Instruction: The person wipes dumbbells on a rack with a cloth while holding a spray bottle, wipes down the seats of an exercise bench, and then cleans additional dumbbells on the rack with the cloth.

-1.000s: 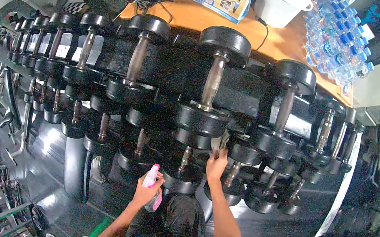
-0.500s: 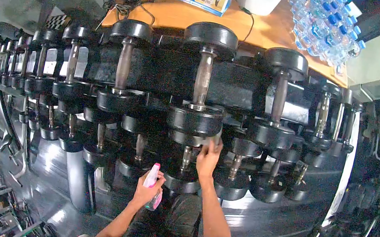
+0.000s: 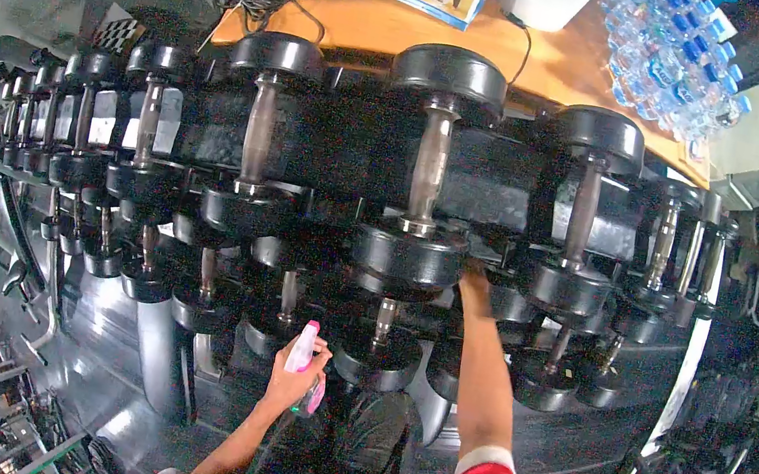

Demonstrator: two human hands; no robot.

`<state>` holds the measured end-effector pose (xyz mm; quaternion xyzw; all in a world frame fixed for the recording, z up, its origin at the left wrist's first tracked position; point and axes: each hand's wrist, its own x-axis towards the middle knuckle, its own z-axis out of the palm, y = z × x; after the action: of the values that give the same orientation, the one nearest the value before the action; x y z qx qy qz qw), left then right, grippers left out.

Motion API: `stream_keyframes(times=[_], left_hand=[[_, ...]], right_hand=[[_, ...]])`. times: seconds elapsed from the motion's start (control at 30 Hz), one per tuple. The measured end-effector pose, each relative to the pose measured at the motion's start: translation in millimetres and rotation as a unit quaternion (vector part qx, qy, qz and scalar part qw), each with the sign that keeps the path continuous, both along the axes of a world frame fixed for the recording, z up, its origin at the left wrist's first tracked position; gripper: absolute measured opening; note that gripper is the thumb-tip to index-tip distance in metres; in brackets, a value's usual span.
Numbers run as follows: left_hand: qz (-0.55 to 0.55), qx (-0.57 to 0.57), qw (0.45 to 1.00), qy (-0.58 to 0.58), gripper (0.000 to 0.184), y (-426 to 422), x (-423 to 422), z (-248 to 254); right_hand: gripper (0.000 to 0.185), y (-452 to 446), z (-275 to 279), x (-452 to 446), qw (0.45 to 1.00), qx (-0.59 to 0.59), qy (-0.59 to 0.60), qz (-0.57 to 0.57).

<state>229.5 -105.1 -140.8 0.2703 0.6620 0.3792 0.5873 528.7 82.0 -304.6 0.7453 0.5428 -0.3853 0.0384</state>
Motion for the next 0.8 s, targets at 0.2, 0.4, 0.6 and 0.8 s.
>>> stream_keyframes(times=[0.2, 0.4, 0.6, 0.8], left_hand=[[0.011, 0.053, 0.998, 0.019, 0.017, -12.8, -4.3, -5.3], [0.027, 0.027, 0.999, -0.006, 0.017, -18.3, -7.2, -4.6], [0.022, 0.011, 0.999, 0.028, 0.018, -24.1, -11.4, 5.9], [0.05, -0.017, 0.999, -0.005, 0.018, -31.0, -15.8, 15.2]], right_hand=[[0.051, 40.8, 7.6, -28.7, 0.993, 0.069, 0.028, 0.088], [0.042, 23.1, 37.8, -19.4, 0.986, 0.066, 0.055, 0.145], [0.034, 50.1, 20.3, -79.7, 0.963, 0.086, 0.124, 0.225], [0.028, 53.3, 22.0, -142.5, 0.897, 0.103, 0.324, 0.283]])
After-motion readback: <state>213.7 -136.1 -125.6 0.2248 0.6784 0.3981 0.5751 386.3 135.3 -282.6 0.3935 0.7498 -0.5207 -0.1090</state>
